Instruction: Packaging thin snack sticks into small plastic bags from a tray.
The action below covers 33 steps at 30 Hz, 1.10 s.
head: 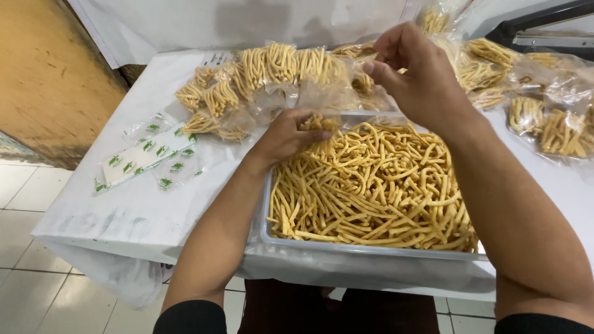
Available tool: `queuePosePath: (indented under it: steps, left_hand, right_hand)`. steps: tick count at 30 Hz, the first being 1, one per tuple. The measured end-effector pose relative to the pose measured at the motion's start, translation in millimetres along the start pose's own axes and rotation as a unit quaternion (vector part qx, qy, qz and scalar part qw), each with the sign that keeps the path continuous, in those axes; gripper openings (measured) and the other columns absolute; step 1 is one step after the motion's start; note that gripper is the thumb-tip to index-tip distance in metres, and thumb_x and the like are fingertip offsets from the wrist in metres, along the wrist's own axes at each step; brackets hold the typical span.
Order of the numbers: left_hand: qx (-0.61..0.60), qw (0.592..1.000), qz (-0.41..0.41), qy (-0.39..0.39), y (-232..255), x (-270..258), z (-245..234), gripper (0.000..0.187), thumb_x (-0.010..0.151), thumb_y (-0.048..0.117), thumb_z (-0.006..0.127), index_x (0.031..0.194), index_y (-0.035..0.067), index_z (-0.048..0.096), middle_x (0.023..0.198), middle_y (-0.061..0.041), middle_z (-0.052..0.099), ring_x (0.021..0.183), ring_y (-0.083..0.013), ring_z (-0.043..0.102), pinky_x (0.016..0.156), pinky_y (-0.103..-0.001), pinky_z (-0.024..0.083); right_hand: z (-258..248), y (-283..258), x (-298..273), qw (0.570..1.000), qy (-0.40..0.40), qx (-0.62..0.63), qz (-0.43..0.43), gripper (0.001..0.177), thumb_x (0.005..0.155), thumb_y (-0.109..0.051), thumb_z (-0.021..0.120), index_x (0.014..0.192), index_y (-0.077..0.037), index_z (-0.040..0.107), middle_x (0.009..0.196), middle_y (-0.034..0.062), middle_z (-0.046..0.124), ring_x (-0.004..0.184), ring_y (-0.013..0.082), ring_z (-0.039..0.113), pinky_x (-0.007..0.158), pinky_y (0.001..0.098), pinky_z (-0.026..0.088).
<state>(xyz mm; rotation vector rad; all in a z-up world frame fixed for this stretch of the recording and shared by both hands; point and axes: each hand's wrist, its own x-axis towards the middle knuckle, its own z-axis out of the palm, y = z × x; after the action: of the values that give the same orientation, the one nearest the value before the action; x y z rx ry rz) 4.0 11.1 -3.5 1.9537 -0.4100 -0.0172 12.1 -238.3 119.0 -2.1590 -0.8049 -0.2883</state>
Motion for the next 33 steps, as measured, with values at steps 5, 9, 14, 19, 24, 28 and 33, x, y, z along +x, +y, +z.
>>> queuePosePath:
  steps: [5,9,14,19,24,28,33]
  left_hand:
    - [-0.027,0.998,-0.025,0.045,13.0,-8.2,6.1,0.041,0.08,0.03,0.083,0.114,0.011,0.071,0.107,-0.009,0.075,0.1,-0.0211,0.07,0.091,-0.036,0.055]
    - [-0.047,0.998,0.007,0.035,-16.5,2.8,4.2,0.06,0.078,0.018,0.091,0.131,0.006,0.065,0.117,-0.018,0.074,0.112,-0.0247,0.068,0.098,-0.039,0.054]
    - [0.004,1.0,-0.004,0.0,-19.5,1.7,10.1,0.064,0.076,0.015,0.091,0.133,0.008,0.063,0.121,-0.019,0.073,0.118,-0.0319,0.068,0.1,-0.041,0.053]
    - [0.096,0.995,0.009,-0.006,-14.3,-0.5,9.2,0.052,0.081,0.024,0.088,0.128,0.014,0.066,0.123,-0.016,0.073,0.122,-0.0342,0.065,0.103,-0.045,0.052]
    - [0.065,0.994,0.035,0.083,5.4,-11.9,8.1,0.052,0.085,0.032,0.085,0.131,0.014,0.068,0.12,-0.013,0.075,0.118,-0.0305,0.068,0.099,-0.043,0.054]
    - [0.043,0.991,0.054,0.117,2.9,-5.8,8.8,0.044,0.089,0.027,0.081,0.129,0.014,0.068,0.115,-0.014,0.075,0.113,-0.031,0.07,0.096,-0.043,0.055]
    - [0.077,0.983,0.097,0.139,2.8,-0.3,5.8,0.036,0.093,0.026,0.079,0.127,0.023,0.068,0.11,-0.008,0.076,0.107,-0.0246,0.073,0.093,-0.038,0.056]
  right_hand:
    - [-2.7,-2.4,-4.4,0.912,-0.29,-0.206,0.205,0.026,0.105,-0.02,0.057,0.123,-0.01,0.072,0.117,0.013,0.075,0.096,0.0299,0.073,0.083,0.0417,0.059]
    - [18.5,45.6,-25.1,0.833,-0.372,-0.377,0.157,0.03,0.099,-0.026,0.061,0.125,-0.018,0.074,0.116,0.0129,0.078,0.107,0.0383,0.075,0.085,0.0511,0.06]
    - [20.2,45.1,-37.6,0.855,-0.365,-0.337,0.153,0.027,0.094,-0.03,0.066,0.116,-0.018,0.077,0.115,0.0145,0.076,0.111,0.0391,0.072,0.091,0.0526,0.058]
    - [20.0,42.9,-38.7,0.898,-0.328,-0.276,0.102,0.028,0.095,-0.031,0.067,0.107,-0.009,0.077,0.109,0.0174,0.072,0.106,0.0421,0.07,0.088,0.0518,0.057]
    - [23.5,-7.5,-41.7,0.939,-0.32,-0.122,0.002,0.03,0.095,-0.022,0.068,0.114,0.0,0.075,0.112,0.0235,0.072,0.108,0.045,0.07,0.093,0.054,0.056]
    - [38.3,15.0,-45.5,0.93,-0.362,-0.061,-0.012,0.034,0.088,-0.027,0.076,0.117,-0.01,0.077,0.119,0.0191,0.07,0.115,0.0414,0.067,0.096,0.0521,0.054]
    - [56.2,23.0,-46.5,0.915,-0.396,-0.047,-0.051,0.028,0.088,-0.031,0.078,0.11,-0.012,0.08,0.116,0.0172,0.069,0.113,0.0424,0.066,0.098,0.0521,0.053]
